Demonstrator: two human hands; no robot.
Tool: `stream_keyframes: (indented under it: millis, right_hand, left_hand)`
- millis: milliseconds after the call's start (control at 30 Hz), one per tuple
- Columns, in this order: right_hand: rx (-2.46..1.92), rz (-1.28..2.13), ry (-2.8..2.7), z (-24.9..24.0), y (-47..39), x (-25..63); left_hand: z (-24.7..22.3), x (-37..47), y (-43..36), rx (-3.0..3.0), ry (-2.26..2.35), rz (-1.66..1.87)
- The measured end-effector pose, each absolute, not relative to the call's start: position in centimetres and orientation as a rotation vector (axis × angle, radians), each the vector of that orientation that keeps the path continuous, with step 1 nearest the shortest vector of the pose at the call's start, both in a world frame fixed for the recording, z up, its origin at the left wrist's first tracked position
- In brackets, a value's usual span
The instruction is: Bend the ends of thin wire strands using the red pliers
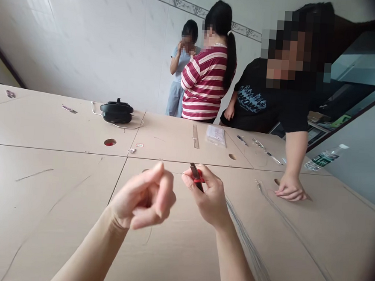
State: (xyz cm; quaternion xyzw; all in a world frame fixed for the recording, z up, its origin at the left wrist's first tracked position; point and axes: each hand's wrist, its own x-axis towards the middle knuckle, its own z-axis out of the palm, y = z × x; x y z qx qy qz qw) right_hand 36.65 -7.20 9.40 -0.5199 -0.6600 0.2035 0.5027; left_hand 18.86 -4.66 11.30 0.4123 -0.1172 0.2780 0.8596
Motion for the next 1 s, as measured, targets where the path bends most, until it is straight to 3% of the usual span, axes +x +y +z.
stream_keyframes:
  millis: [333,667,1000]
  right_hand:
    - [-1.156,0.484,-1.607,9.1,-7.4,35.0]
    - [-1.116,0.565,-1.584,8.5,-6.9,34.3]
    - [-1.133,0.537,-1.603,8.6,-7.2,34.5]
  left_hand:
    - [14.2,17.9,-3.8,0.481,-0.127,1.18]
    - [14.7,18.0,-2.9,0.22,0.081,1.492]
    - [13.9,18.1,-1.9,0.4,0.444,1.75]
